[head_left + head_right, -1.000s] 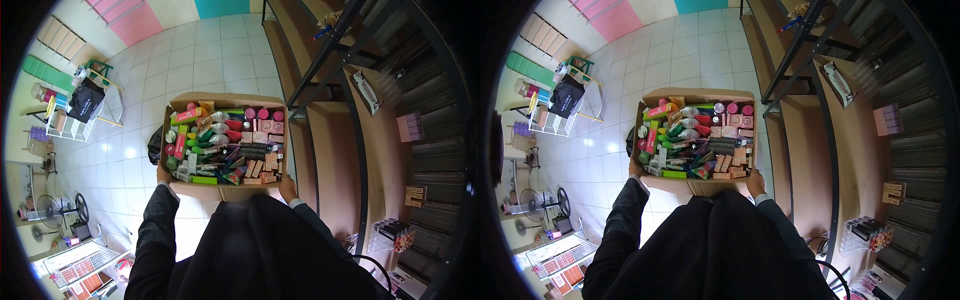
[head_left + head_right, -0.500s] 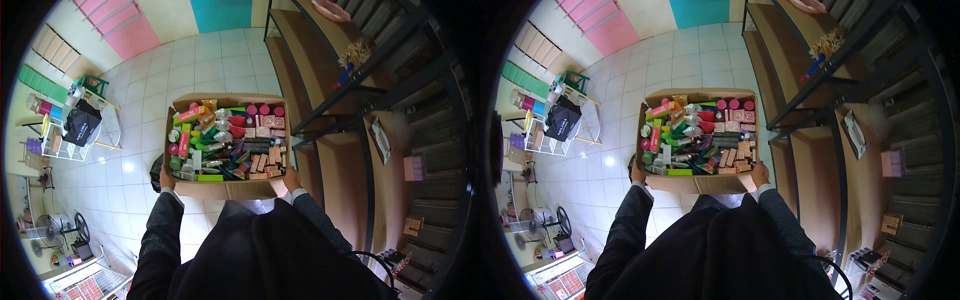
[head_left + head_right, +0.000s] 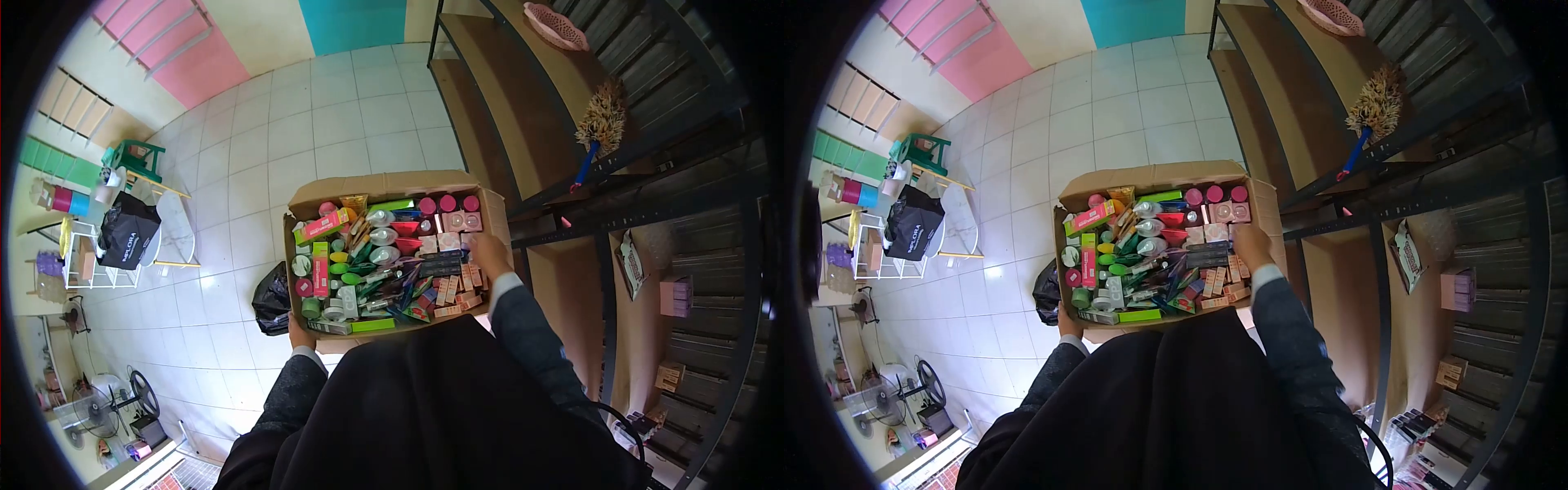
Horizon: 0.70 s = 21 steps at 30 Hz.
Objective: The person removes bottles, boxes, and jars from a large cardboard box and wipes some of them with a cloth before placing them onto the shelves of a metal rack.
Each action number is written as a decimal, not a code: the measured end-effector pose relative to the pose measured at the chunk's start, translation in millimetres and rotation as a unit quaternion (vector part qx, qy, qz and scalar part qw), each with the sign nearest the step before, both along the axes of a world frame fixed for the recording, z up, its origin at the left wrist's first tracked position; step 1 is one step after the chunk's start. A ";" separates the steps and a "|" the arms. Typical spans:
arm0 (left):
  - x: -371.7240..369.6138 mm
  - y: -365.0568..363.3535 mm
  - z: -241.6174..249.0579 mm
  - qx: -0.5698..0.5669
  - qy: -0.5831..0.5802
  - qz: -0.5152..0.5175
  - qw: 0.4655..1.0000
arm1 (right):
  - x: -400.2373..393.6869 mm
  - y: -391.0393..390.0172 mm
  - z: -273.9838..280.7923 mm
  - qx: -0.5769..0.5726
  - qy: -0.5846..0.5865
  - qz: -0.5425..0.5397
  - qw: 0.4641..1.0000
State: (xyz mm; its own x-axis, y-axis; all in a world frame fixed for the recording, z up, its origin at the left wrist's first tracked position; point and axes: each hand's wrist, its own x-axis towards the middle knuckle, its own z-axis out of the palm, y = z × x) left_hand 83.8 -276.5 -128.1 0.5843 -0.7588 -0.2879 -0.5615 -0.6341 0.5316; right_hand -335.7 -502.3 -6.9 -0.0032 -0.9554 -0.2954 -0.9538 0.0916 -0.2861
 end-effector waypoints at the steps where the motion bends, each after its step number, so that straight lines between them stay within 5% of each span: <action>1: 0.9 2.3 -3.0 -0.009 0.014 0.008 1.000 | 14.7 -17.2 -2.2 -0.043 -0.036 0.048 0.997; 8: -11.9 -2.9 23.0 -0.029 0.081 0.042 0.995 | 75.6 -91.0 -64.0 -0.181 -0.076 0.107 0.975; 11: -4.8 5.7 8.4 -0.046 0.051 0.014 0.998 | 94.9 -83.6 -58.3 -0.057 0.106 0.136 0.983; 14: -8.2 4.5 9.8 -0.060 0.054 0.007 0.997 | 95.5 -86.5 -76.4 -0.093 0.125 0.124 0.980; 19: -3.8 7.1 2.4 -0.053 0.049 0.014 0.997 | 85.9 -84.7 -49.4 -0.087 0.079 0.110 0.987; 21: -5.5 5.6 9.0 -0.047 0.057 0.010 0.997 | 79.0 -85.1 -25.2 -0.181 0.054 0.122 0.974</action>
